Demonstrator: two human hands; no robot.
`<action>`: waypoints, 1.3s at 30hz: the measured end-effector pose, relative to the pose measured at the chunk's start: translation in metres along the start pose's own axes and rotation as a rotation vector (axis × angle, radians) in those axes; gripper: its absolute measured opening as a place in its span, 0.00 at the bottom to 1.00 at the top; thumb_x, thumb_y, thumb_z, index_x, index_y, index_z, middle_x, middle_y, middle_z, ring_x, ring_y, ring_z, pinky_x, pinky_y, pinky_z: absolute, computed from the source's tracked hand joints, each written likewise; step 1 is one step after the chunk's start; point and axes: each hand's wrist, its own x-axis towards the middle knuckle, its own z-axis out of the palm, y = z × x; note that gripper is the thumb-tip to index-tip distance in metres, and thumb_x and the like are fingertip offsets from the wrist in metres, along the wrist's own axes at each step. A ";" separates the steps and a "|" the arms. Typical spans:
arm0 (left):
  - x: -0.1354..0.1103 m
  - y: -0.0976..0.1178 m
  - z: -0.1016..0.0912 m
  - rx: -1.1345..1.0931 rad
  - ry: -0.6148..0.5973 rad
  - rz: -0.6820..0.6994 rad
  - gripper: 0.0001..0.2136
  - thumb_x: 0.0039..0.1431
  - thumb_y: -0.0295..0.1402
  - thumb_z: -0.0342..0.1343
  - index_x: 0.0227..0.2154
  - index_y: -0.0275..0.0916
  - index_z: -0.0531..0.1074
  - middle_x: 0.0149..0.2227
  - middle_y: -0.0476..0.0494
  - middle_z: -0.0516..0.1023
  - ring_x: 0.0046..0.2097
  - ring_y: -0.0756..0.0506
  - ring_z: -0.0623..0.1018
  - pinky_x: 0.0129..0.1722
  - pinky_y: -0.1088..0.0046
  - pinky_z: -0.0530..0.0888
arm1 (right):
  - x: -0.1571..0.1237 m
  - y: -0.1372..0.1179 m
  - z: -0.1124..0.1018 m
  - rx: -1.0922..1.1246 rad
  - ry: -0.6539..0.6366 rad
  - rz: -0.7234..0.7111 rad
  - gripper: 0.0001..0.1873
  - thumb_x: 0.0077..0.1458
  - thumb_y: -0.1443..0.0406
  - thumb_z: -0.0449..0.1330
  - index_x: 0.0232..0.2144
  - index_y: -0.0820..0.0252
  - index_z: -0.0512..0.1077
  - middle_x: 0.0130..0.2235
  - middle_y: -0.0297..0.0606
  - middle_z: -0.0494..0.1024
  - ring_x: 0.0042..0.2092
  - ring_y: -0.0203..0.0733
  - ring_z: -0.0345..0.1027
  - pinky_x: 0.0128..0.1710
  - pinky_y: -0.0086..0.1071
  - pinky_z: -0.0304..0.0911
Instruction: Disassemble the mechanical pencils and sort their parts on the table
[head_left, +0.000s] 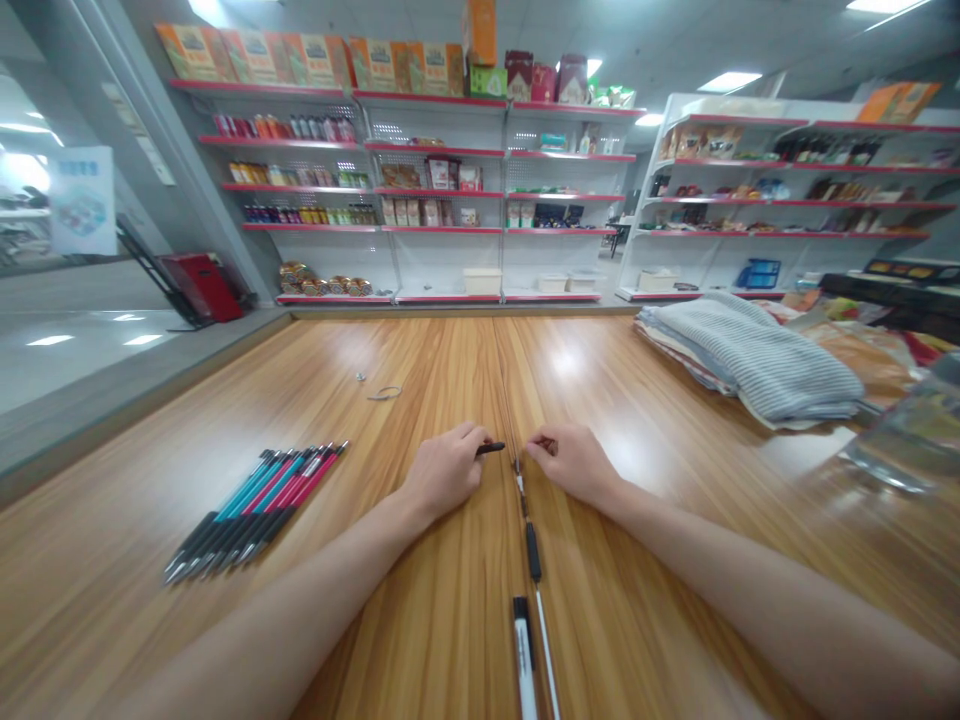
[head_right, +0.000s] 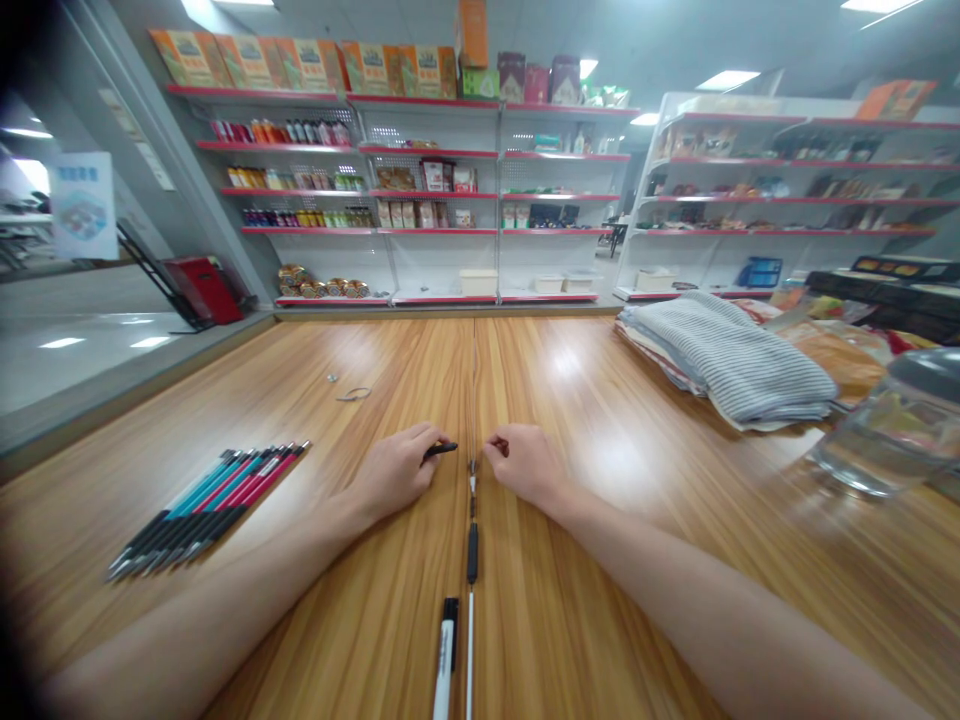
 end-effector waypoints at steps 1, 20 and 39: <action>-0.003 -0.002 -0.001 -0.020 -0.013 0.016 0.06 0.59 0.27 0.51 0.38 0.41 0.71 0.38 0.46 0.75 0.39 0.46 0.76 0.36 0.73 0.71 | -0.002 0.001 -0.003 0.032 -0.018 -0.013 0.10 0.56 0.64 0.56 0.31 0.60 0.77 0.29 0.36 0.78 0.30 0.36 0.68 0.30 0.28 0.59; -0.010 -0.006 0.000 -0.225 -0.065 0.304 0.10 0.62 0.29 0.51 0.43 0.43 0.74 0.47 0.45 0.74 0.45 0.49 0.76 0.44 0.74 0.73 | 0.000 0.007 -0.012 0.281 -0.177 0.037 0.10 0.52 0.63 0.59 0.33 0.61 0.78 0.28 0.36 0.79 0.28 0.35 0.69 0.28 0.26 0.61; -0.008 -0.006 0.000 -0.247 -0.125 0.360 0.12 0.63 0.29 0.49 0.46 0.44 0.72 0.49 0.48 0.75 0.48 0.49 0.75 0.47 0.74 0.72 | -0.003 0.010 -0.009 0.154 -0.204 -0.093 0.07 0.53 0.64 0.59 0.34 0.58 0.76 0.25 0.31 0.72 0.25 0.31 0.60 0.25 0.26 0.50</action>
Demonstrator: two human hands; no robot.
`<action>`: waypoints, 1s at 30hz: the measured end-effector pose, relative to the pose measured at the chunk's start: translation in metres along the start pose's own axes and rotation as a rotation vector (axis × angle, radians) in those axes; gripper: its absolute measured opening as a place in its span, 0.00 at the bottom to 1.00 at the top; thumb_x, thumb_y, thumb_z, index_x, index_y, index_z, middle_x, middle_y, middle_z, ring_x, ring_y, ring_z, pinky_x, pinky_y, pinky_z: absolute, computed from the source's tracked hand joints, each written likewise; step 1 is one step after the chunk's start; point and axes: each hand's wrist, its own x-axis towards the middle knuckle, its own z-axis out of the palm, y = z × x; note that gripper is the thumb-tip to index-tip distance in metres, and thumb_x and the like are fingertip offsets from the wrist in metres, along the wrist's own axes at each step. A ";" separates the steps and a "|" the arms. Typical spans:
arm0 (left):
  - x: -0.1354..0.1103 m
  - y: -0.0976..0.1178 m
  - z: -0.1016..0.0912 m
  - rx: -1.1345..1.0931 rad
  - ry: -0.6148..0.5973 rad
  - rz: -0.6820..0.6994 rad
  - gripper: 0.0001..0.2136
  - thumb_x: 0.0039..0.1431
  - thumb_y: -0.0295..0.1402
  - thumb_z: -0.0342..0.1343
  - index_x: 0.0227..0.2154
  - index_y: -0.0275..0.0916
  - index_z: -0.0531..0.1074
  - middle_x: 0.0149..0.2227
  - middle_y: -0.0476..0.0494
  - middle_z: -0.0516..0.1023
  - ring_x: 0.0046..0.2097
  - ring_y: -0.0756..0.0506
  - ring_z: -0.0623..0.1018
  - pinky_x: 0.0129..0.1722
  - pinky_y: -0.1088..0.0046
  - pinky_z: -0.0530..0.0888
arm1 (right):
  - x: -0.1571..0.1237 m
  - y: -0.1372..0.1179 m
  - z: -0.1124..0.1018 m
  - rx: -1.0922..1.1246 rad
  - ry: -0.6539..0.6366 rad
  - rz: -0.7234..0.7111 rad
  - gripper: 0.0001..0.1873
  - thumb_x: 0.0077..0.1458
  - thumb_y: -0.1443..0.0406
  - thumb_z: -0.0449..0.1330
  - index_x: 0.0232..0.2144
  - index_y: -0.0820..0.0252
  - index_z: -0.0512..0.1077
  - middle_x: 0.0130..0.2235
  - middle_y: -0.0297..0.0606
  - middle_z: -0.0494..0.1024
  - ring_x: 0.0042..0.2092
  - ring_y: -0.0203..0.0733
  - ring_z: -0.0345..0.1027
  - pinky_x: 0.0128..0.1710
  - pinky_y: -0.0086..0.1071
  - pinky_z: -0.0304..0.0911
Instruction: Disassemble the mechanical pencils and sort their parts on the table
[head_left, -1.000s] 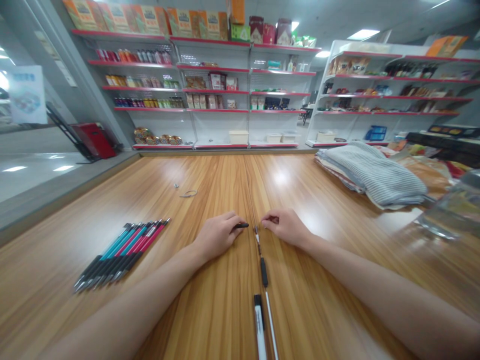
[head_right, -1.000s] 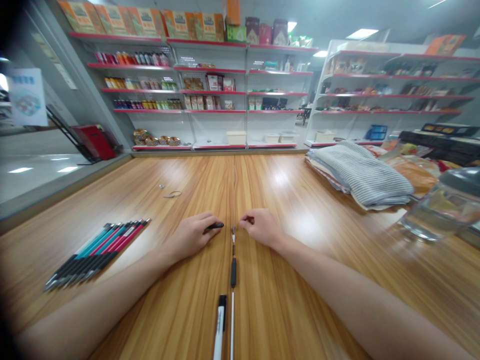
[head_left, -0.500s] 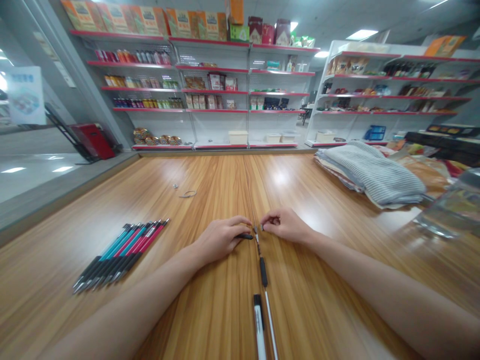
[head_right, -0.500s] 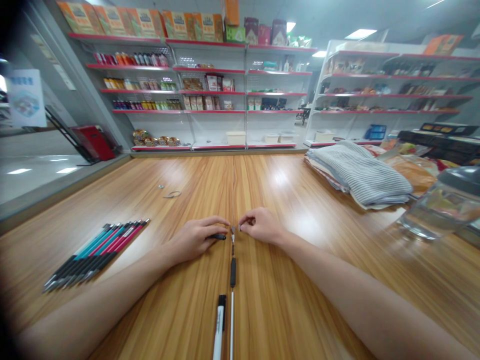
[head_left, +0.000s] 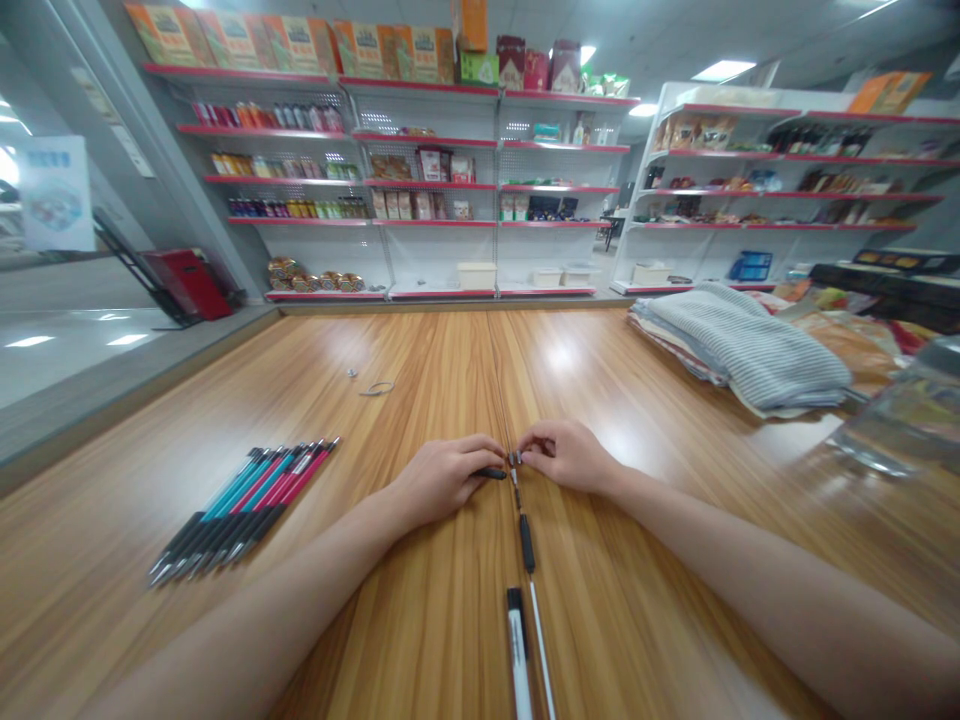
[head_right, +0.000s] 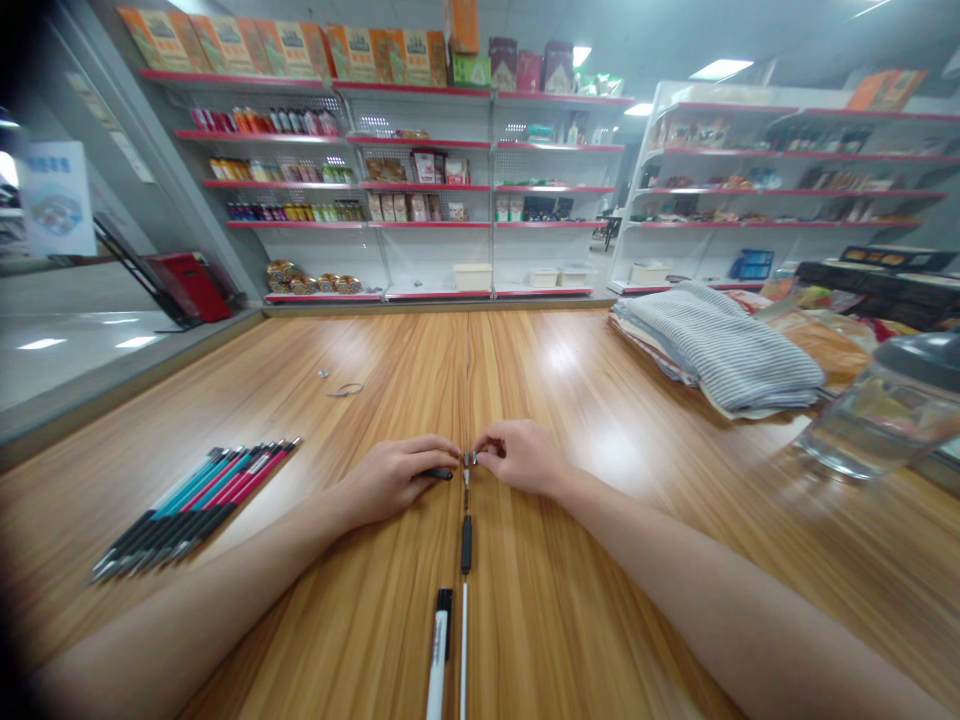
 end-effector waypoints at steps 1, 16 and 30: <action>0.000 0.000 0.000 0.002 -0.006 -0.005 0.12 0.63 0.29 0.49 0.46 0.45 0.72 0.50 0.48 0.74 0.49 0.49 0.75 0.47 0.74 0.72 | 0.000 0.000 0.000 -0.001 0.002 -0.003 0.07 0.53 0.64 0.59 0.34 0.58 0.76 0.25 0.31 0.72 0.25 0.31 0.60 0.25 0.26 0.49; 0.000 0.001 -0.001 0.003 -0.030 -0.024 0.12 0.63 0.29 0.49 0.46 0.45 0.71 0.50 0.50 0.74 0.49 0.48 0.75 0.47 0.74 0.71 | -0.001 -0.003 0.001 -0.007 0.001 -0.020 0.07 0.54 0.64 0.59 0.34 0.58 0.76 0.24 0.31 0.72 0.26 0.31 0.60 0.25 0.26 0.49; 0.001 0.001 0.000 0.003 -0.033 -0.026 0.13 0.63 0.28 0.49 0.47 0.45 0.71 0.51 0.50 0.73 0.50 0.48 0.75 0.48 0.74 0.71 | 0.000 -0.002 0.003 -0.004 0.000 -0.022 0.06 0.55 0.64 0.58 0.34 0.57 0.75 0.24 0.30 0.71 0.25 0.31 0.59 0.25 0.26 0.48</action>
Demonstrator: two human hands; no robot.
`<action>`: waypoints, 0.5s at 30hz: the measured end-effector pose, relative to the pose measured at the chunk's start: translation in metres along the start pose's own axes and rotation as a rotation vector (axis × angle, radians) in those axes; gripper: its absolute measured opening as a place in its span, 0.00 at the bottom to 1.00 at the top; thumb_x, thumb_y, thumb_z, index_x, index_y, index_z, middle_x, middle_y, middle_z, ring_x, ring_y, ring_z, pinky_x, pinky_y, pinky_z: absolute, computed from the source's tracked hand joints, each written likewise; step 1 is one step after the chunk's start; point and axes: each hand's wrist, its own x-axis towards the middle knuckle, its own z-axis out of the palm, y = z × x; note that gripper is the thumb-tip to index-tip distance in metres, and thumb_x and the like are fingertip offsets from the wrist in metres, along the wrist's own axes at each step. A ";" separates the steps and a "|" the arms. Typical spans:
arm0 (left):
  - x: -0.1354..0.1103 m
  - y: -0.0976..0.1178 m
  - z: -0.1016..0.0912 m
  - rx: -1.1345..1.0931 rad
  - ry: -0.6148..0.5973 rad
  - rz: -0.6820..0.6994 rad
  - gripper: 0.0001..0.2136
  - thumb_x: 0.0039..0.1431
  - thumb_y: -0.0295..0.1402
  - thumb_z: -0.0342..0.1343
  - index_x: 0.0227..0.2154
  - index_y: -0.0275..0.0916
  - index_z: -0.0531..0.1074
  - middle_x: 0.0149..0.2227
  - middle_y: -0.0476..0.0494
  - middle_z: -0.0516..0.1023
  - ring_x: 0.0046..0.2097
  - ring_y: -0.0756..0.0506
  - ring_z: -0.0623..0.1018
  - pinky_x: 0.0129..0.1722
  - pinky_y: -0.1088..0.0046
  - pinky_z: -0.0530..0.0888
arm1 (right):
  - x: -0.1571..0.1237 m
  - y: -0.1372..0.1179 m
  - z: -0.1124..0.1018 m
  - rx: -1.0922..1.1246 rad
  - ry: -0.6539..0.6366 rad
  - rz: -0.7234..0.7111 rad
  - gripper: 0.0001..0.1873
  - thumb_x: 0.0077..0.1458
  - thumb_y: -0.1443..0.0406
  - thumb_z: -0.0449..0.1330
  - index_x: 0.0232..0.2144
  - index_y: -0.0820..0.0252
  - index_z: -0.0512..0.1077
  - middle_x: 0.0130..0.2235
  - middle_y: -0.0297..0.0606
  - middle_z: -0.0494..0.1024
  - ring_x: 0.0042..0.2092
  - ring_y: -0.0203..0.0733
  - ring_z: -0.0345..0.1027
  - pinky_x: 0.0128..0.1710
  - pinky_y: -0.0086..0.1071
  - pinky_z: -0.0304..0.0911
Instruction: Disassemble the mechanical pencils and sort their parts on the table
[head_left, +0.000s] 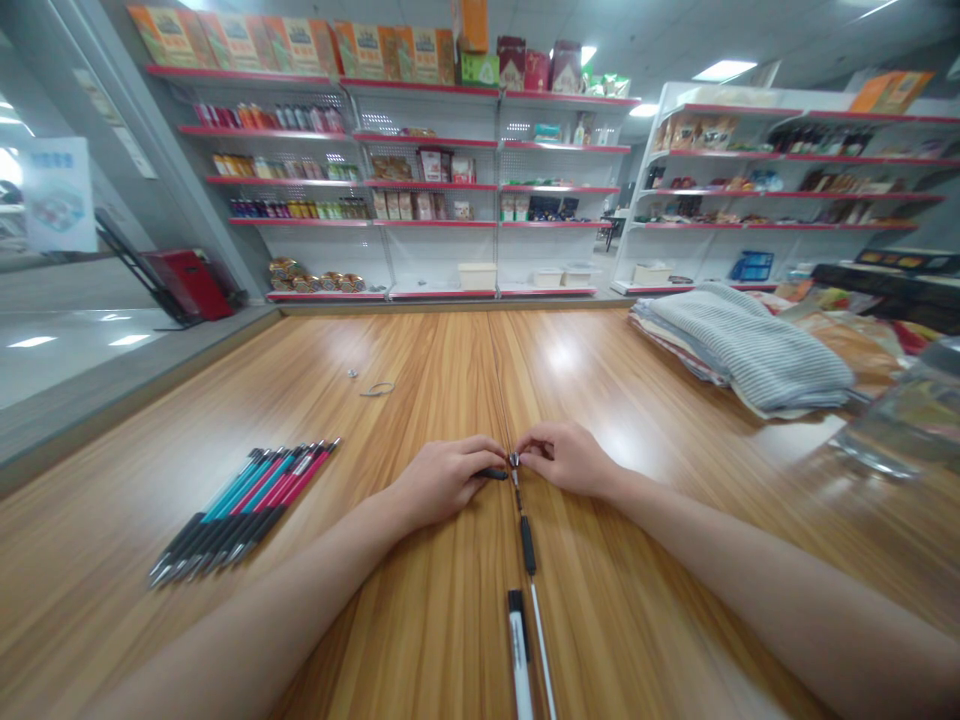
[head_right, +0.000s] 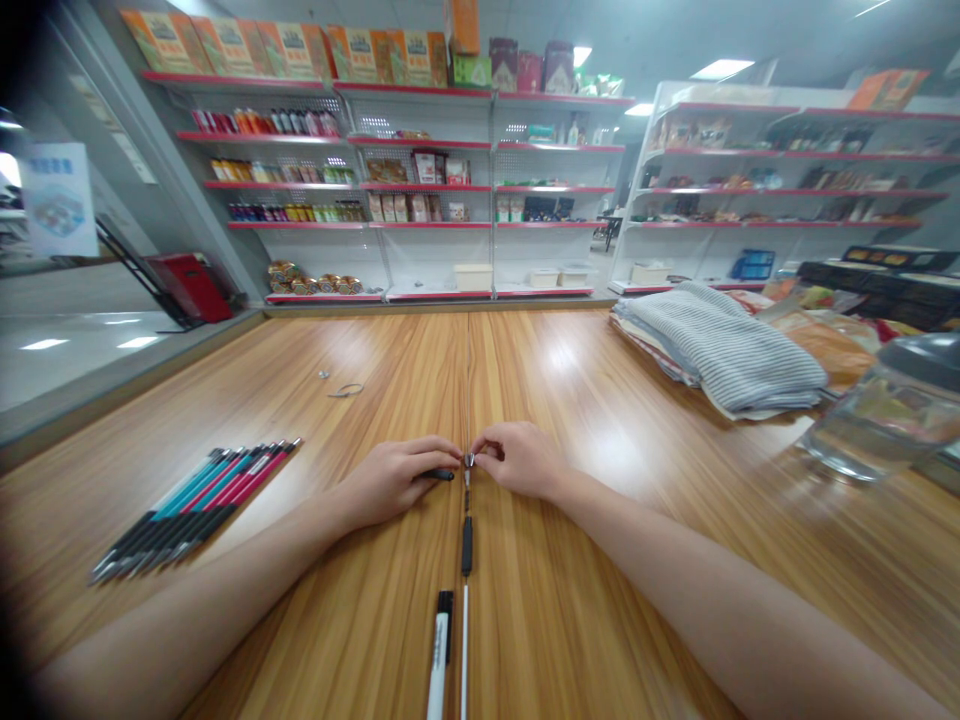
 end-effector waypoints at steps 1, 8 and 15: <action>0.000 0.000 0.000 0.001 0.000 -0.001 0.13 0.62 0.28 0.49 0.47 0.45 0.71 0.51 0.50 0.73 0.50 0.48 0.75 0.48 0.74 0.71 | 0.000 0.000 0.000 -0.003 0.002 0.002 0.07 0.55 0.64 0.58 0.34 0.57 0.75 0.24 0.30 0.71 0.25 0.31 0.59 0.25 0.26 0.48; -0.001 0.000 0.000 0.000 0.006 0.006 0.13 0.62 0.28 0.49 0.47 0.45 0.71 0.50 0.49 0.74 0.49 0.48 0.75 0.47 0.74 0.71 | 0.000 -0.001 -0.001 -0.010 0.004 0.004 0.07 0.54 0.63 0.58 0.34 0.57 0.75 0.24 0.30 0.71 0.26 0.31 0.60 0.25 0.26 0.48; 0.000 0.001 -0.001 -0.001 0.007 0.007 0.13 0.62 0.28 0.49 0.47 0.45 0.72 0.50 0.49 0.74 0.49 0.48 0.75 0.47 0.74 0.72 | 0.000 -0.002 0.000 -0.010 0.000 0.001 0.07 0.54 0.64 0.58 0.34 0.56 0.75 0.24 0.30 0.72 0.26 0.31 0.60 0.25 0.26 0.48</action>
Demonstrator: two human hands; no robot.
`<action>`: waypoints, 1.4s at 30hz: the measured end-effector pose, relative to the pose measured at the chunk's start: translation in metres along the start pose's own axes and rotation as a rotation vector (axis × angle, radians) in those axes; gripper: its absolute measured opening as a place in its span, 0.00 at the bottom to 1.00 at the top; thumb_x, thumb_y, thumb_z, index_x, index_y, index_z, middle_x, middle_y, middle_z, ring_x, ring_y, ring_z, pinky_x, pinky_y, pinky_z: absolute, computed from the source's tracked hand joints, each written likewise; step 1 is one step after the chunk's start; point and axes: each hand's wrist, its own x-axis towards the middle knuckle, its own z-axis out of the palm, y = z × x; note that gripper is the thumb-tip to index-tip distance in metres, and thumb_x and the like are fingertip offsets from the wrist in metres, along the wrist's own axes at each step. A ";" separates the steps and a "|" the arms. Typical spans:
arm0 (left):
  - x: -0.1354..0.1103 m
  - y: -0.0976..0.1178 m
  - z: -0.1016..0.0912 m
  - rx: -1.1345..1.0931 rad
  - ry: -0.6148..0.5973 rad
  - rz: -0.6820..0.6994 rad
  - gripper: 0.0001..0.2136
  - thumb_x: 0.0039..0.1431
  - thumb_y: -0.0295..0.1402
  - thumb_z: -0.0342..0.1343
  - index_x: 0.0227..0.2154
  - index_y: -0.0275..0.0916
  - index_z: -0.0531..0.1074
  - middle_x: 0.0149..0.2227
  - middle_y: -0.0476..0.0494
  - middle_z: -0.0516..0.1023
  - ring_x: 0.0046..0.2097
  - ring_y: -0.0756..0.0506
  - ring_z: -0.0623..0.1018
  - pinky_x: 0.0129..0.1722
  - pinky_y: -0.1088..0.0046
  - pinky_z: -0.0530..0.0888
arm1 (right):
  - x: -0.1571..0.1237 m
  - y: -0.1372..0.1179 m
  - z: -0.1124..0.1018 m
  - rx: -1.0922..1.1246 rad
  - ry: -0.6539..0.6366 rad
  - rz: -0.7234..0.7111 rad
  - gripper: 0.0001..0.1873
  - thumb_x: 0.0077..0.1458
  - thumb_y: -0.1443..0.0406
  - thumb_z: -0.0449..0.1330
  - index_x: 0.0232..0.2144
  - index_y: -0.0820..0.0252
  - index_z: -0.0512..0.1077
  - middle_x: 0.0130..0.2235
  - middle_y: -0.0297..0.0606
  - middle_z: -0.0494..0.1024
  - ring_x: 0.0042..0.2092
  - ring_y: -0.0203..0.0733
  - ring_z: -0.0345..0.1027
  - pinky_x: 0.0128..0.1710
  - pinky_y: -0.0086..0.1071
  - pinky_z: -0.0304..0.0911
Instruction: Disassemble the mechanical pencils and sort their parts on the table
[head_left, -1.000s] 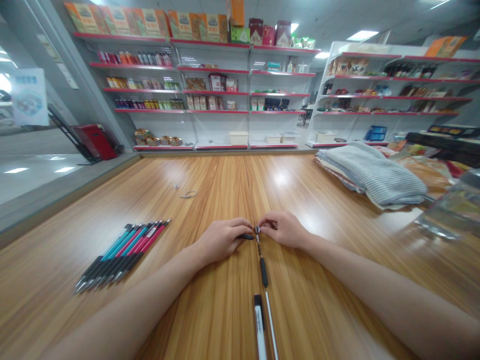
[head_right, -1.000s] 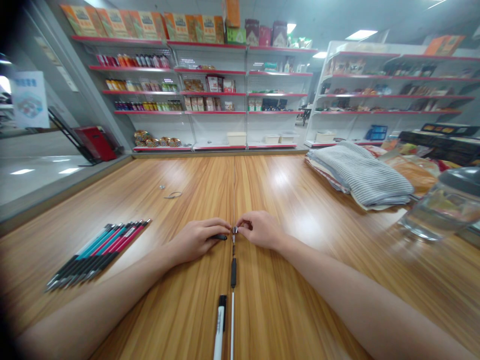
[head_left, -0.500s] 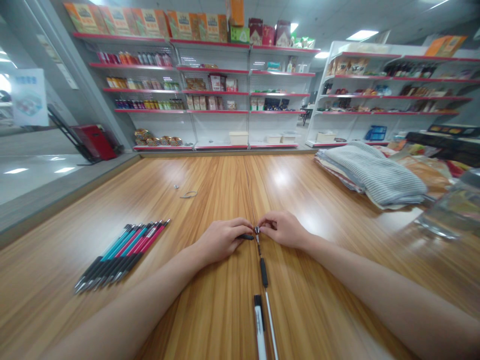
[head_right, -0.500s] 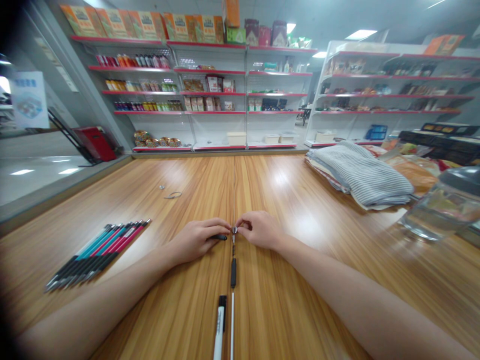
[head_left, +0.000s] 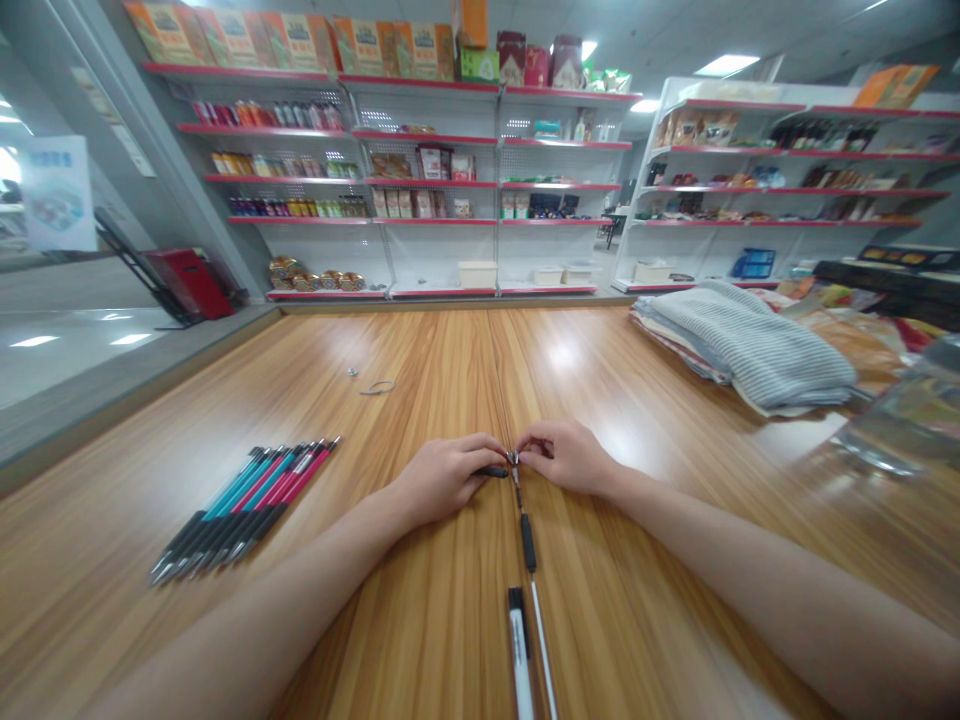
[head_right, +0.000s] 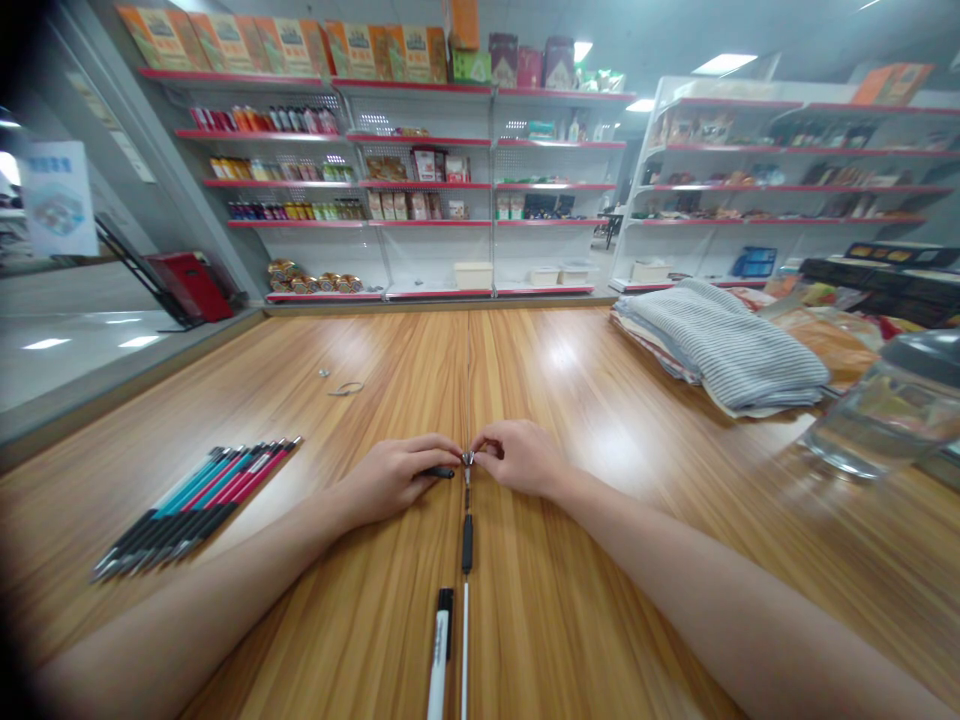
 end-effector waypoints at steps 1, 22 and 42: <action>0.000 0.000 0.000 0.000 -0.002 -0.002 0.13 0.62 0.28 0.49 0.47 0.45 0.72 0.50 0.49 0.74 0.49 0.48 0.75 0.47 0.74 0.72 | 0.000 0.000 0.000 -0.002 -0.001 0.000 0.07 0.54 0.64 0.58 0.35 0.56 0.75 0.24 0.30 0.72 0.26 0.31 0.60 0.25 0.26 0.48; -0.001 0.000 -0.001 0.007 -0.006 -0.013 0.14 0.61 0.27 0.49 0.48 0.45 0.71 0.51 0.49 0.74 0.49 0.48 0.75 0.48 0.73 0.72 | 0.001 -0.002 0.001 -0.002 0.004 -0.010 0.07 0.55 0.63 0.59 0.34 0.58 0.75 0.24 0.31 0.71 0.26 0.32 0.60 0.26 0.26 0.48; 0.000 0.001 0.000 0.005 0.005 -0.008 0.13 0.62 0.28 0.49 0.47 0.45 0.72 0.50 0.48 0.74 0.49 0.48 0.76 0.48 0.73 0.72 | 0.001 -0.001 0.001 -0.005 -0.007 -0.007 0.07 0.55 0.63 0.58 0.35 0.57 0.76 0.25 0.31 0.72 0.26 0.32 0.61 0.26 0.26 0.48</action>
